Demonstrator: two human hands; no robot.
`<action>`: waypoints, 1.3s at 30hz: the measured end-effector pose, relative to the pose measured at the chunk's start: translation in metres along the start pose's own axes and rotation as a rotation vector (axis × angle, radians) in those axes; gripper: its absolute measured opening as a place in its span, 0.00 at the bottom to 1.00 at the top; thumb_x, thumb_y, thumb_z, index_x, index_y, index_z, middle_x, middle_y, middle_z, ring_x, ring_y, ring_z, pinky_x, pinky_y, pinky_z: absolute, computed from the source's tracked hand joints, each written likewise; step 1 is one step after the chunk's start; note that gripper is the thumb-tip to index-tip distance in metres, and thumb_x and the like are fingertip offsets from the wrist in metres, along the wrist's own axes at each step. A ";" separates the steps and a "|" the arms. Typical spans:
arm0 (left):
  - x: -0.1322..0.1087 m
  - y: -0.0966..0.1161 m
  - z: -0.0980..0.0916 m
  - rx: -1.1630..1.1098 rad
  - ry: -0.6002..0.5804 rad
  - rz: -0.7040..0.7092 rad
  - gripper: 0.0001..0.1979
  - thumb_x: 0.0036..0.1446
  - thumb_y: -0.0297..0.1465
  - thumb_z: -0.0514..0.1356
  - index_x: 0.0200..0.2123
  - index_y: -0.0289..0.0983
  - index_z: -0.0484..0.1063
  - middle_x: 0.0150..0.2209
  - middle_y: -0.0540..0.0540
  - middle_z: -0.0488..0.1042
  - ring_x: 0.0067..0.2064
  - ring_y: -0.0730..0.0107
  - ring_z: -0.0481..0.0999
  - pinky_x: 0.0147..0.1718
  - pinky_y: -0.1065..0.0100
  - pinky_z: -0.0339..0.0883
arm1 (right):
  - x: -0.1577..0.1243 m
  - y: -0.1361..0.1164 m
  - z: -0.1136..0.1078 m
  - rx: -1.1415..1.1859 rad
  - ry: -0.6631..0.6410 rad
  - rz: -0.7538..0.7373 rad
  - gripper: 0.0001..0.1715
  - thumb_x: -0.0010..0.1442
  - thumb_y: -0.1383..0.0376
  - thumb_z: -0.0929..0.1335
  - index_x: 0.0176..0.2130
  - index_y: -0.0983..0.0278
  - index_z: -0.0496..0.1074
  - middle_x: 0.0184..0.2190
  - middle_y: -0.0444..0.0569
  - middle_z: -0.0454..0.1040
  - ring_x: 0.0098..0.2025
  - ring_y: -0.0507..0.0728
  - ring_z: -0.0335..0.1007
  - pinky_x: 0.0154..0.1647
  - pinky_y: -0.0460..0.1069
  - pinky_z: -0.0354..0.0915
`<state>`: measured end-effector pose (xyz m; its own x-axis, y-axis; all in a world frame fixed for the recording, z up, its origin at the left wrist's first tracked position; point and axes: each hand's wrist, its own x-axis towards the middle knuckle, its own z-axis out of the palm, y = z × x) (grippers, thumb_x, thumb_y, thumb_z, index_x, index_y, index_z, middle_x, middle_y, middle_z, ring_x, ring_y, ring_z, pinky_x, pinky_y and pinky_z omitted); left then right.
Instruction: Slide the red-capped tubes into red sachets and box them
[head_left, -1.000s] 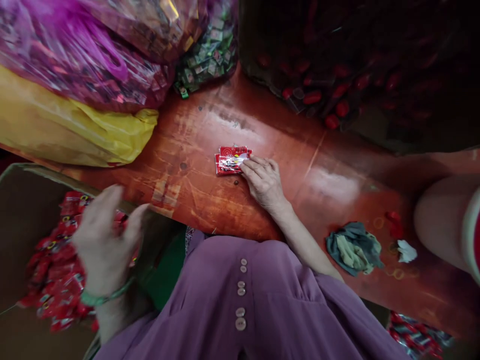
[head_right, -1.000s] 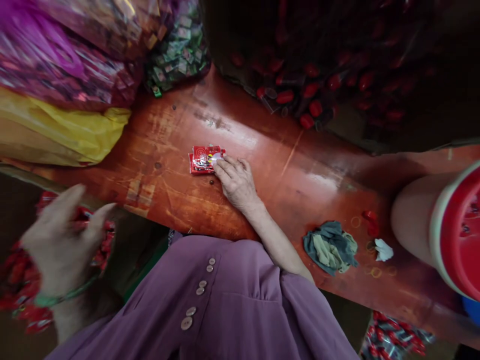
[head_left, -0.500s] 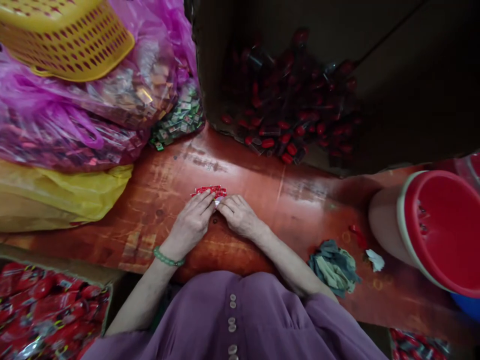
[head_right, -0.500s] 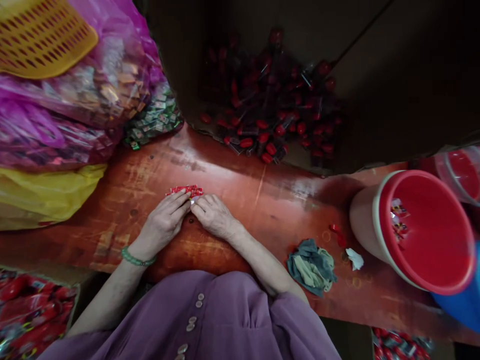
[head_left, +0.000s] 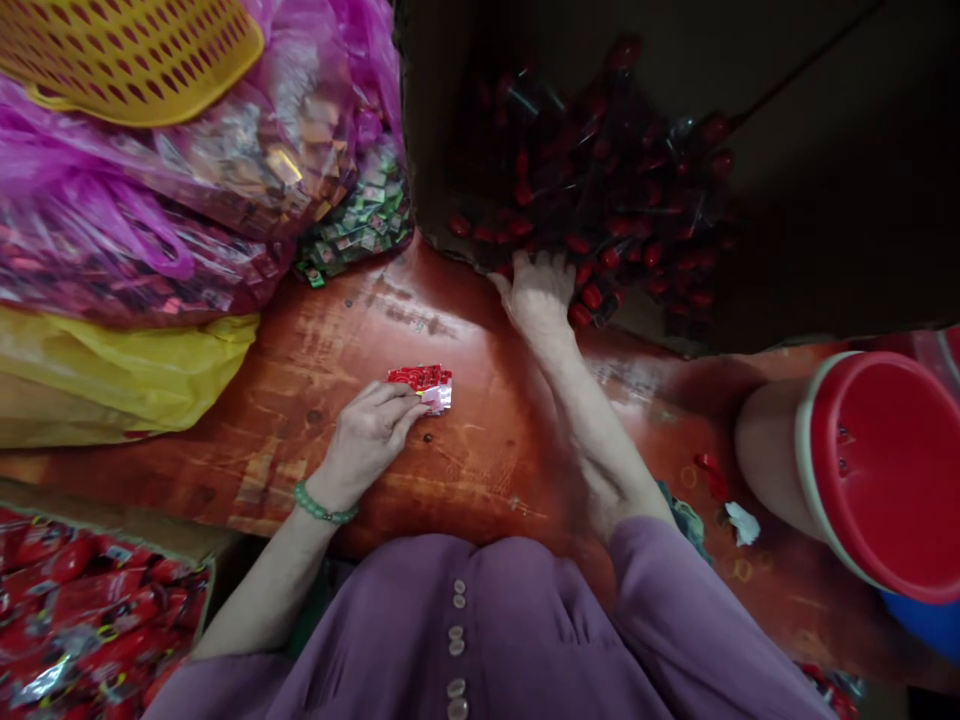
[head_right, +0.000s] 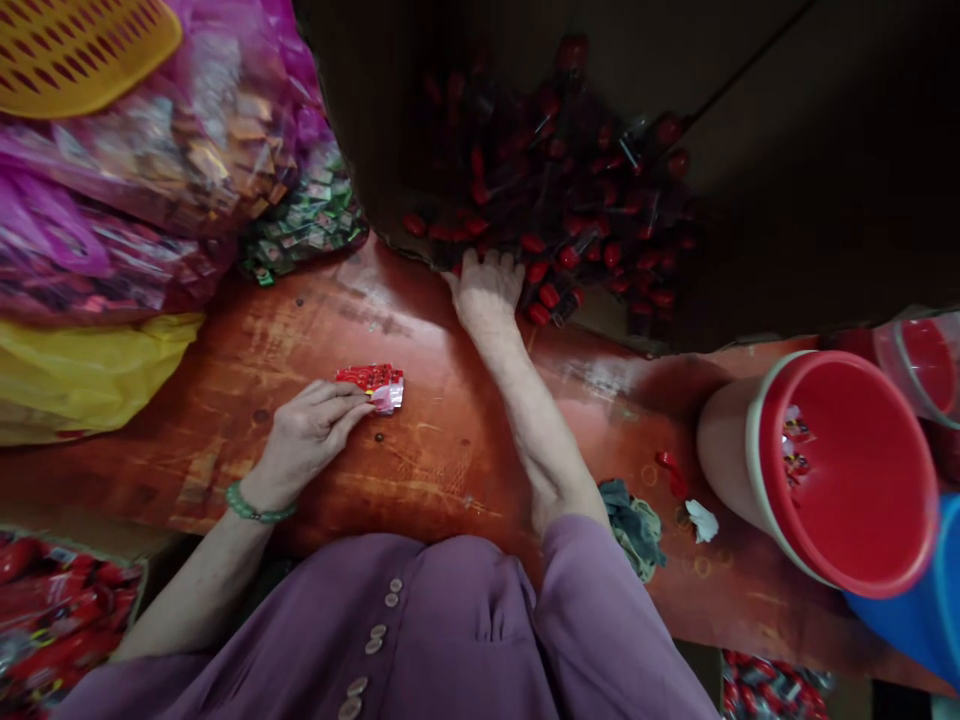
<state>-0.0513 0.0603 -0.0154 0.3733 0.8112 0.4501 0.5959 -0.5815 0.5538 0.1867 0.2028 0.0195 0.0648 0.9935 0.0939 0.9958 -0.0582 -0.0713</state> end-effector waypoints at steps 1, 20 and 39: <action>0.001 0.000 -0.001 -0.008 -0.010 -0.016 0.09 0.65 0.30 0.60 0.34 0.34 0.78 0.34 0.45 0.79 0.35 0.69 0.75 0.37 0.68 0.72 | 0.004 -0.002 0.002 -0.001 -0.006 0.010 0.24 0.66 0.56 0.66 0.52 0.73 0.71 0.48 0.68 0.73 0.55 0.73 0.65 0.55 0.70 0.58; -0.001 0.013 0.010 0.257 0.025 -0.031 0.06 0.62 0.23 0.58 0.32 0.35 0.74 0.32 0.44 0.76 0.35 0.63 0.71 0.37 0.63 0.70 | 0.061 -0.009 0.012 -0.078 -0.100 0.051 0.20 0.67 0.68 0.62 0.54 0.70 0.72 0.53 0.66 0.74 0.50 0.70 0.77 0.47 0.60 0.70; 0.015 0.033 -0.018 -0.214 0.178 -0.279 0.03 0.57 0.31 0.67 0.32 0.40 0.81 0.32 0.50 0.82 0.33 0.71 0.81 0.37 0.68 0.76 | -0.078 0.011 -0.034 1.710 -0.483 0.013 0.30 0.54 0.50 0.76 0.50 0.59 0.66 0.33 0.42 0.77 0.31 0.50 0.78 0.34 0.45 0.73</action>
<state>-0.0393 0.0527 0.0225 0.0774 0.9275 0.3658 0.4881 -0.3552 0.7972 0.1946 0.1215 0.0452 -0.2655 0.9498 -0.1654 -0.1974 -0.2215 -0.9550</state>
